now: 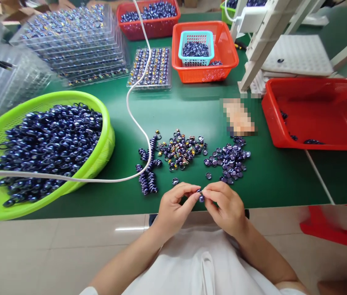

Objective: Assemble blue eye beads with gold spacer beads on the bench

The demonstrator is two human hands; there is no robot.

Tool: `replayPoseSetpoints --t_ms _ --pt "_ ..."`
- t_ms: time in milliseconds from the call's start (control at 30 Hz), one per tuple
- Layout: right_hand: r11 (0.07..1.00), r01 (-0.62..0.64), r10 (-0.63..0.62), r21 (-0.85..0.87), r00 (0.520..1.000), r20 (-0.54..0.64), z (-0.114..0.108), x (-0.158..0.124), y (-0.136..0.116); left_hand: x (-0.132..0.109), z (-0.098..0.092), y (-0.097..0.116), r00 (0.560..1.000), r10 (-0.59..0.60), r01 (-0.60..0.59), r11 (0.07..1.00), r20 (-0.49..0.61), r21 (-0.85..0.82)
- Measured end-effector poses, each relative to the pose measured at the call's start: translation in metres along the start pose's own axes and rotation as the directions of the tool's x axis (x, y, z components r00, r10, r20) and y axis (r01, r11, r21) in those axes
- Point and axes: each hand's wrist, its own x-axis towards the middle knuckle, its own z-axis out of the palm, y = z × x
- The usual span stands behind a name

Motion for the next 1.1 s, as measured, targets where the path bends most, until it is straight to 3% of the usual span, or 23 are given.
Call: replayPoseSetpoints --t_ms 200,400,500,767,933,1100 --pt "1.000 -0.006 0.006 0.022 1.000 0.017 0.000 0.002 0.001 0.001 0.001 -0.001 0.995 -0.098 0.099 0.986 0.016 -0.132" --pt "0.939 -0.278 0.283 0.203 0.959 0.007 0.003 0.002 -0.003 0.001 0.002 0.001 0.988 -0.149 0.154 0.967 0.043 -0.202" --pt "0.911 -0.338 0.340 0.238 0.940 0.032 0.003 0.003 -0.007 0.000 0.001 0.000 0.989 -0.143 0.148 0.976 0.043 -0.160" --pt "0.897 -0.375 0.373 0.233 0.926 0.054 0.004 0.001 -0.008 0.001 -0.002 0.000 0.996 0.001 -0.007 0.997 0.086 0.074" --pt "0.852 -0.455 0.446 0.259 0.890 0.096 0.005 -0.001 -0.009 0.000 0.001 0.001 0.987 0.140 -0.147 0.984 0.075 0.102" --pt "0.830 -0.497 0.475 0.253 0.868 0.146 -0.001 0.000 -0.010 -0.001 0.003 -0.001 0.985 0.151 -0.159 0.982 0.081 0.104"
